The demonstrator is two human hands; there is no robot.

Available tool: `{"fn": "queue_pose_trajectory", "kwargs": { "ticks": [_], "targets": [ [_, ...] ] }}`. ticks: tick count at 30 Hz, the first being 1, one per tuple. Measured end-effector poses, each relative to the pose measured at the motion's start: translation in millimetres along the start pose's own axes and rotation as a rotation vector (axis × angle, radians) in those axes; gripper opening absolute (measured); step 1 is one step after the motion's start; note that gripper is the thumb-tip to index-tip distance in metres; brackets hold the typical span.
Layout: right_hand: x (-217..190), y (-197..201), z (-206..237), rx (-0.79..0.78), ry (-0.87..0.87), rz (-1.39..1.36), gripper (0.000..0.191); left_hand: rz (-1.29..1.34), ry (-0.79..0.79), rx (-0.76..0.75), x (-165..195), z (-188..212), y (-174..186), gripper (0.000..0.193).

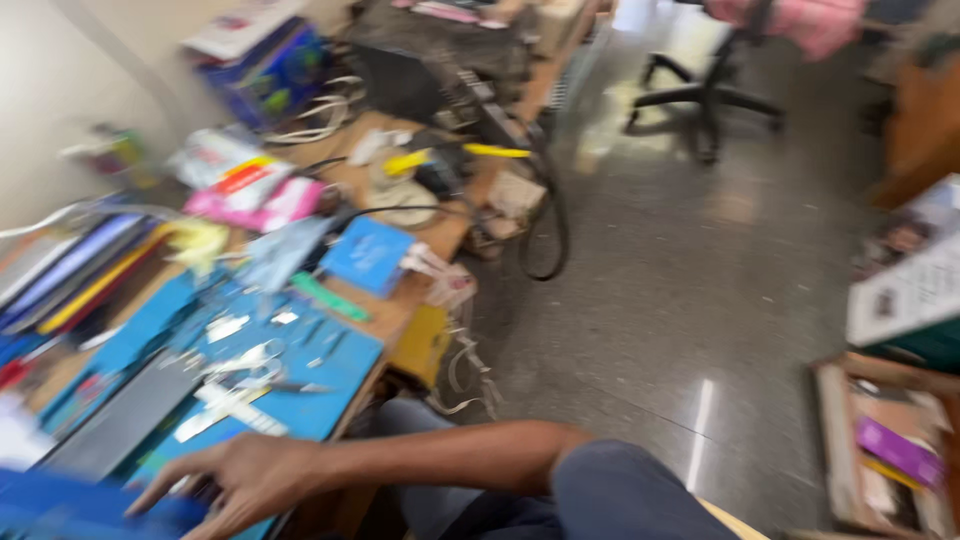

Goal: The person sits at a repair bench and applies adhesive tape around the edge of a blue phone back cover, then aligns the cover onto the phone body and presses it into place, using a metal tool to help seat the edges.

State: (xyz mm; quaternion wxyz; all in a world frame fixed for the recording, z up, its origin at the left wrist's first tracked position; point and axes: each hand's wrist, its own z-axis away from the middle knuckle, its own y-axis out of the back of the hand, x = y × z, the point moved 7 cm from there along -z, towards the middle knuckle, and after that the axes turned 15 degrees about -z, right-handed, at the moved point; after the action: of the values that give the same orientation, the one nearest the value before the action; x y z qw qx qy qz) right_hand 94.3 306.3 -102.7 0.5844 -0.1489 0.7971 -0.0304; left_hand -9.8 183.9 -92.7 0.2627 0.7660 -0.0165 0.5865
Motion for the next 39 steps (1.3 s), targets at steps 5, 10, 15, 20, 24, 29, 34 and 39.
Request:
{"fn": "queue_pose_trajectory", "kwargs": {
  "ticks": [5, 10, 15, 20, 24, 29, 34, 39],
  "targets": [
    [-4.4, -1.5, -8.0, 0.038, -0.137, -0.017, 0.063, 0.207, 0.042, -0.101, -7.0, 41.1, 28.6, 0.075],
    [-8.5, -15.3, -15.4, 0.079, -0.244, -0.109, 0.058, 0.430, 0.028, -0.194, -18.5, 52.3, 29.9, 0.096],
    [-8.9, -35.0, -25.0, 0.083, -0.245, -0.050, 0.059, 0.406, -0.014, -0.192, 7.5, 56.7, 48.8, 0.101],
    [-17.1, -43.1, -29.2, 0.027, -0.306, 0.034, 0.060, 0.363, -0.016, -0.197, 18.9, 59.0, 53.2, 0.099],
    [-55.4, -30.7, -47.8, 0.130, -0.105, 0.291, 0.044, 0.183, 0.021, -0.158, 13.6, 64.2, 58.5, 0.098],
    [-77.5, -24.9, -80.6, 0.180, 0.065, 0.098, 0.049, -0.357, -0.103, -0.103, 35.1, 69.6, 70.1, 0.095],
    [-64.0, -28.8, -85.8, 0.186, 0.078, 0.084, 0.046, -0.603, -0.043, -0.092, 46.7, 72.2, 84.2, 0.095],
    [-47.0, -21.8, -84.4, 0.247, 0.065, 0.022, 0.044, -0.794, -0.009, -0.084, 50.4, 74.6, 91.5, 0.092]
  ]
}}
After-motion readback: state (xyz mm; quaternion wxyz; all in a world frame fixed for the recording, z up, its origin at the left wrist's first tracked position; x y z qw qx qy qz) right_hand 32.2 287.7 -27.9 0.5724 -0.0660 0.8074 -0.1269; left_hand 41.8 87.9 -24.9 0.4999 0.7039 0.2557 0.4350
